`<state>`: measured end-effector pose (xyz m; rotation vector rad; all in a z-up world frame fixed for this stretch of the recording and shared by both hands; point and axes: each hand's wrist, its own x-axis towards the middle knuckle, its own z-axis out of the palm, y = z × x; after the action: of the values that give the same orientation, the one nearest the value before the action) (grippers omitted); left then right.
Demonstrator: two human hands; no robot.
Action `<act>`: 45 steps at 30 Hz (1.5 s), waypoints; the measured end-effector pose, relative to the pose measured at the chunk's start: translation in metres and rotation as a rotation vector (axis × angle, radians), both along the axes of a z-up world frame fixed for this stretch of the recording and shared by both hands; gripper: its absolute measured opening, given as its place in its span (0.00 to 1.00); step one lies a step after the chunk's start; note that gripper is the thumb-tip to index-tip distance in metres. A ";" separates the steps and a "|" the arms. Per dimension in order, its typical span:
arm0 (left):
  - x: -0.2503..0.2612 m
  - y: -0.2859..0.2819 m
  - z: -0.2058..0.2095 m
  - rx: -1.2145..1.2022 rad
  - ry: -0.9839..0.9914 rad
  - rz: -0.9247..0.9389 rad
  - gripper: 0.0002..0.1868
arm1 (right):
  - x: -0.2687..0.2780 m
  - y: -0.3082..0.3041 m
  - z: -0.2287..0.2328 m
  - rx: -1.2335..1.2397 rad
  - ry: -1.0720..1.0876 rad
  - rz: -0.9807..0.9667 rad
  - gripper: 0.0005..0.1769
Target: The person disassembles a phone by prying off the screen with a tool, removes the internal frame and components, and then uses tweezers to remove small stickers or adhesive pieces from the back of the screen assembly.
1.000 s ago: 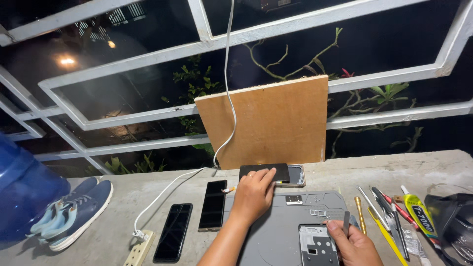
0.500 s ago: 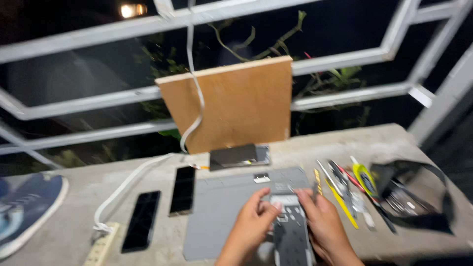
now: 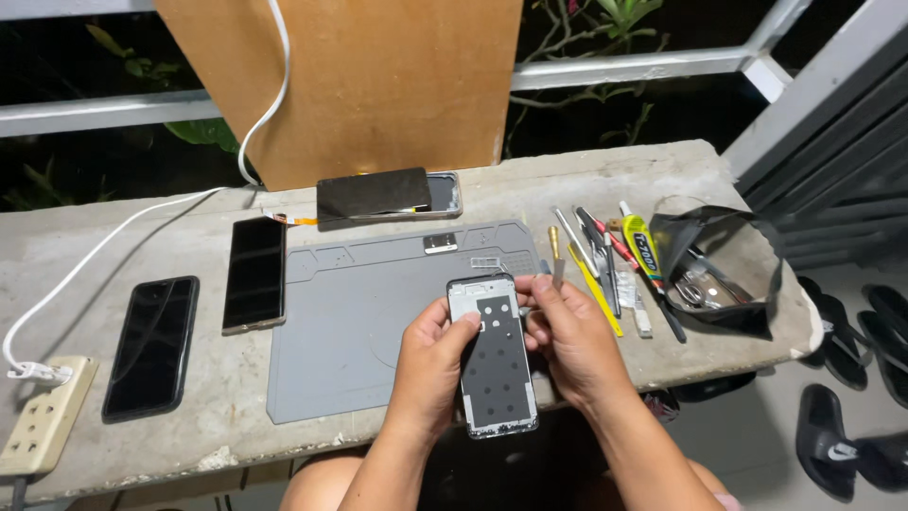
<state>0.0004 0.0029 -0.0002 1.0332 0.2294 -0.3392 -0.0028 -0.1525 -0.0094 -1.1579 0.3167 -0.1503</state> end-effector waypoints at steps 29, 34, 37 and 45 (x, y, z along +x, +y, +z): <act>0.003 0.027 0.017 0.905 -0.366 0.037 0.31 | -0.007 -0.006 -0.012 -0.069 -0.160 0.038 0.12; 0.008 0.040 -0.007 1.315 -0.515 0.012 0.37 | -0.010 0.000 -0.002 -0.207 -0.099 0.030 0.10; 0.004 0.038 -0.006 1.495 -0.640 0.088 0.33 | -0.012 0.005 0.002 -0.270 -0.073 0.042 0.07; -0.010 0.019 0.018 0.840 -1.186 0.110 0.04 | -0.013 0.007 -0.008 -0.236 -0.088 0.106 0.04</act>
<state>-0.0092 0.0216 0.0177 1.8611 -0.7037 0.5539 -0.0157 -0.1454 -0.0179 -1.3942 0.1617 -0.1474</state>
